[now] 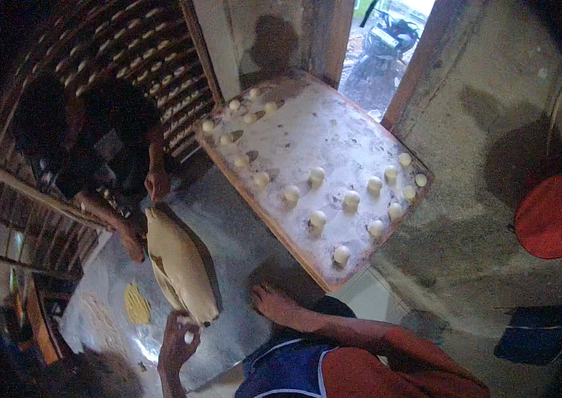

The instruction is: The person repeatedly pinches off small pieces of dough from a large mass on a metal table, rolls them into balls, and places them on a floured wooden tray. A coworker across the table also shapes dough and arranges pieces on racks.

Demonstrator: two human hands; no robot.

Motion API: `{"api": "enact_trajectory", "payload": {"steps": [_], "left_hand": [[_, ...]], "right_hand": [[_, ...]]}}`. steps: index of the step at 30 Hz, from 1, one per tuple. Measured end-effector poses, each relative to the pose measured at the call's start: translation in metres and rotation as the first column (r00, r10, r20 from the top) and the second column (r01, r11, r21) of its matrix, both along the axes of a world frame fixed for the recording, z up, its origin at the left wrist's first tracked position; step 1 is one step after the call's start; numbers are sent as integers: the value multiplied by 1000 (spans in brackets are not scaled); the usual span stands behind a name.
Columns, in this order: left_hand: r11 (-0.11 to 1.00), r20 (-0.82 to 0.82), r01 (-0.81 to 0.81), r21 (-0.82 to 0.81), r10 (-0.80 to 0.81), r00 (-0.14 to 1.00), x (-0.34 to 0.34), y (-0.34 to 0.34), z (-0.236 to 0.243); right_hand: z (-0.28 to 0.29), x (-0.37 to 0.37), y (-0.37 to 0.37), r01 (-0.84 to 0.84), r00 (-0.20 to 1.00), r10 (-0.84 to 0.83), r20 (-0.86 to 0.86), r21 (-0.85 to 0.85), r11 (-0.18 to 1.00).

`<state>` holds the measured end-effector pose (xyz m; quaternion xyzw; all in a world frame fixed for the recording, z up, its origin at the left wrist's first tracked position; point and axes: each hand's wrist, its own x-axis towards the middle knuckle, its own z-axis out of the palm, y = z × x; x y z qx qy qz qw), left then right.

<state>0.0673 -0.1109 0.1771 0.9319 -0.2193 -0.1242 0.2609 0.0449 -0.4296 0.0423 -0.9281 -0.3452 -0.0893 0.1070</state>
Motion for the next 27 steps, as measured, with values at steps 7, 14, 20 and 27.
{"api": "enact_trajectory", "payload": {"steps": [7, 14, 20, 27], "left_hand": [[861, 564, 204, -465, 112, 818, 199, -248, 140], [920, 370, 233, -316, -107, 923, 341, -355, 26], [889, 399, 214, -405, -38, 916, 239, -270, 35], [730, -463, -610, -308, 445, 767, -32, -75, -29]], "right_hand": [[157, 67, -66, 256, 962, -157, -223, 545, 798], [274, 186, -163, 68, 732, -613, 297, 864, 499], [176, 171, -166, 519, 764, -638, 100, 492, 699], [144, 52, -10, 382, 842, -28, -539, 560, 735]]}}
